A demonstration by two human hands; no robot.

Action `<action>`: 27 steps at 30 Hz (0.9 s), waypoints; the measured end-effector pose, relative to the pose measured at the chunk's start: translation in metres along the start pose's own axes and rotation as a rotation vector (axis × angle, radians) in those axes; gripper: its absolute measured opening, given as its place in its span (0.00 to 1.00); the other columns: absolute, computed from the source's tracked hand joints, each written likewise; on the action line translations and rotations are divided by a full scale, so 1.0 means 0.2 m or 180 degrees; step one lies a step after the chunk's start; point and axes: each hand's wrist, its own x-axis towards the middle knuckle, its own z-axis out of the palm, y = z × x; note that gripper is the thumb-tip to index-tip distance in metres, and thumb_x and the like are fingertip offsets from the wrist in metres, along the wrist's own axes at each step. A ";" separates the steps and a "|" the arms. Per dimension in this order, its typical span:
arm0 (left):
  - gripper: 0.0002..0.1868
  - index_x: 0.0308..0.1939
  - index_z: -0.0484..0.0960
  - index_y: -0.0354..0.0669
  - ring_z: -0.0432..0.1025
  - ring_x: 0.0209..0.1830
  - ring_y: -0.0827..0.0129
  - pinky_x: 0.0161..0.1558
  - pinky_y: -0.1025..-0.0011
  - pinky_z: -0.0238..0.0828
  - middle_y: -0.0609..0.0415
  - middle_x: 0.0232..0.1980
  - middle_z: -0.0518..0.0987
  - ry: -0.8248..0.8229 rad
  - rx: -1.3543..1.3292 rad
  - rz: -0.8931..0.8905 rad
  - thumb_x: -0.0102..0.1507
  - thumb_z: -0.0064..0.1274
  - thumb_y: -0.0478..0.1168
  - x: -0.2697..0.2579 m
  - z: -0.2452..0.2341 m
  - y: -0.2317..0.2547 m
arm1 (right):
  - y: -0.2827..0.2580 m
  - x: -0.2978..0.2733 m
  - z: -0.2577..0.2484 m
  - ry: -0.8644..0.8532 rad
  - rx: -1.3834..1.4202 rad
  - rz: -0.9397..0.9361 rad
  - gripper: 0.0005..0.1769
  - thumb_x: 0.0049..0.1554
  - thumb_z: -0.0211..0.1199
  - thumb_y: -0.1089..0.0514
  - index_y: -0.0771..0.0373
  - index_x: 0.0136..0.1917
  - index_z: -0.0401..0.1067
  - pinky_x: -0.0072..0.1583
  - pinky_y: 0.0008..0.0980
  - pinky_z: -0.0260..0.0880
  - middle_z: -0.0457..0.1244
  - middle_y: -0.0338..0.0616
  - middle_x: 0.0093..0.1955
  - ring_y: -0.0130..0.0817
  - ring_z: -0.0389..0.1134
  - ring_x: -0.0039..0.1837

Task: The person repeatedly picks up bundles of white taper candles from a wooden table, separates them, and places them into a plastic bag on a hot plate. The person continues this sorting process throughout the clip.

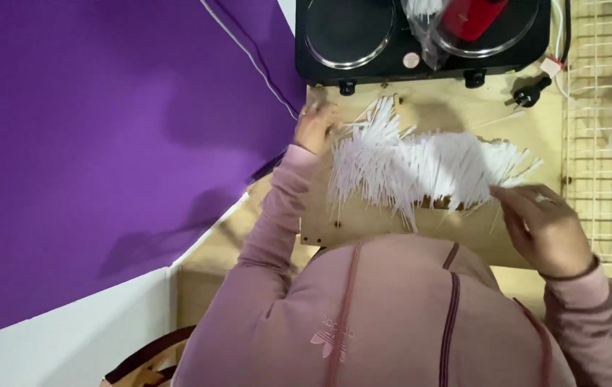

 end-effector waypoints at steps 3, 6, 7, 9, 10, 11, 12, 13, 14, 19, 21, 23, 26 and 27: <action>0.23 0.62 0.76 0.54 0.62 0.66 0.40 0.66 0.48 0.61 0.39 0.63 0.70 -0.0789 -0.0281 -0.0888 0.61 0.54 0.42 -0.04 0.00 0.08 | 0.02 -0.31 0.07 0.0400 -0.0061 0.0399 0.12 0.66 0.63 0.73 0.72 0.63 0.75 0.53 0.39 0.76 0.71 0.52 0.50 0.45 0.73 0.50; 0.27 0.58 0.82 0.53 0.50 0.76 0.32 0.73 0.50 0.54 0.39 0.71 0.67 -0.0548 0.0421 -0.0749 0.56 0.51 0.29 -0.04 0.25 -0.05 | -0.06 -0.46 0.12 0.0796 0.0138 0.0749 0.10 0.67 0.65 0.73 0.74 0.62 0.78 0.48 0.35 0.75 0.72 0.55 0.52 0.43 0.73 0.48; 0.27 0.58 0.82 0.53 0.50 0.76 0.32 0.73 0.50 0.54 0.39 0.71 0.67 -0.0556 0.0425 -0.0752 0.56 0.51 0.29 -0.04 0.29 -0.06 | -0.07 -0.49 0.14 0.0795 0.0146 0.0753 0.10 0.67 0.65 0.73 0.74 0.62 0.78 0.48 0.35 0.75 0.72 0.55 0.52 0.43 0.73 0.48; 0.33 0.75 0.56 0.28 0.52 0.79 0.41 0.71 0.56 0.58 0.30 0.71 0.68 -0.0676 0.1579 -0.0766 0.65 0.39 0.34 -0.03 0.37 -0.07 | -0.08 -0.55 0.18 0.0529 0.0252 0.0978 0.11 0.66 0.63 0.69 0.71 0.62 0.77 0.47 0.36 0.74 0.72 0.52 0.50 0.41 0.73 0.46; 0.33 0.75 0.56 0.28 0.52 0.79 0.41 0.71 0.56 0.58 0.30 0.71 0.68 -0.0675 0.1584 -0.0760 0.65 0.39 0.34 -0.02 0.35 -0.03 | -0.09 -0.55 0.18 0.0536 0.0254 0.0979 0.11 0.66 0.63 0.69 0.71 0.62 0.77 0.47 0.36 0.74 0.72 0.52 0.50 0.41 0.73 0.46; 0.32 0.75 0.58 0.32 0.56 0.76 0.46 0.67 0.56 0.63 0.32 0.75 0.61 -0.0844 0.1770 -0.0916 0.65 0.37 0.33 -0.03 0.34 0.02 | -0.09 -0.57 0.18 0.0458 0.0260 0.0918 0.12 0.65 0.63 0.68 0.70 0.62 0.77 0.49 0.38 0.75 0.72 0.52 0.51 0.42 0.73 0.49; 0.31 0.75 0.60 0.36 0.60 0.72 0.50 0.63 0.56 0.67 0.35 0.79 0.55 -0.1014 0.1957 -0.1073 0.66 0.34 0.32 -0.03 0.32 0.07 | -0.10 -0.58 0.17 0.0381 0.0265 0.0856 0.14 0.65 0.62 0.67 0.70 0.63 0.76 0.50 0.39 0.75 0.72 0.52 0.51 0.44 0.73 0.51; 0.31 0.75 0.60 0.36 0.60 0.72 0.50 0.63 0.56 0.67 0.35 0.79 0.55 -0.1022 0.1957 -0.1076 0.66 0.34 0.32 -0.04 0.36 0.06 | -0.11 -0.57 0.18 0.0375 0.0271 0.0860 0.14 0.65 0.62 0.67 0.70 0.63 0.76 0.50 0.39 0.75 0.72 0.52 0.51 0.44 0.73 0.51; 0.24 0.66 0.69 0.39 0.63 0.69 0.47 0.56 0.54 0.70 0.38 0.69 0.67 -0.0716 0.2079 -0.0921 0.65 0.37 0.34 -0.05 0.39 0.05 | -0.12 -0.57 0.18 0.0327 0.0312 0.0786 0.14 0.64 0.61 0.68 0.71 0.63 0.75 0.49 0.41 0.74 0.71 0.54 0.49 0.45 0.72 0.48; 0.15 0.50 0.78 0.44 0.67 0.66 0.44 0.45 0.51 0.73 0.39 0.58 0.80 -0.0327 0.2520 -0.0647 0.62 0.41 0.38 -0.06 0.40 0.05 | -0.13 -0.58 0.27 -0.0089 0.0342 0.0889 0.18 0.64 0.59 0.59 0.63 0.66 0.74 0.45 0.42 0.69 0.70 0.50 0.47 0.45 0.71 0.47; 0.16 0.54 0.77 0.42 0.66 0.69 0.41 0.49 0.49 0.73 0.41 0.55 0.81 -0.0519 0.2397 -0.0773 0.64 0.41 0.36 -0.06 0.42 0.04 | -0.15 -0.55 0.27 -0.0456 0.0516 0.0918 0.21 0.62 0.60 0.58 0.64 0.67 0.72 0.45 0.43 0.74 0.72 0.53 0.45 0.45 0.72 0.41; 0.17 0.55 0.78 0.41 0.69 0.63 0.43 0.47 0.51 0.75 0.41 0.52 0.82 -0.0668 0.2440 -0.0761 0.63 0.41 0.35 -0.03 0.43 0.03 | -0.10 -0.57 0.32 -0.0515 0.0490 0.0895 0.21 0.62 0.60 0.57 0.62 0.68 0.72 0.45 0.45 0.71 0.71 0.56 0.44 0.49 0.72 0.42; 0.18 0.55 0.77 0.40 0.70 0.59 0.48 0.45 0.54 0.78 0.44 0.50 0.81 -0.0723 0.2334 -0.0880 0.63 0.40 0.34 -0.01 0.48 -0.06 | -0.08 -0.55 0.34 -0.0611 0.0477 0.0796 0.22 0.62 0.60 0.56 0.61 0.68 0.71 0.46 0.47 0.71 0.71 0.56 0.45 0.53 0.73 0.45; 0.18 0.55 0.76 0.42 0.69 0.61 0.51 0.45 0.55 0.79 0.46 0.52 0.80 -0.0612 0.2192 -0.0989 0.62 0.39 0.35 0.01 0.50 -0.12 | -0.08 -0.53 0.34 -0.0626 0.0483 0.0724 0.22 0.62 0.60 0.56 0.63 0.68 0.71 0.48 0.47 0.73 0.72 0.54 0.47 0.53 0.73 0.48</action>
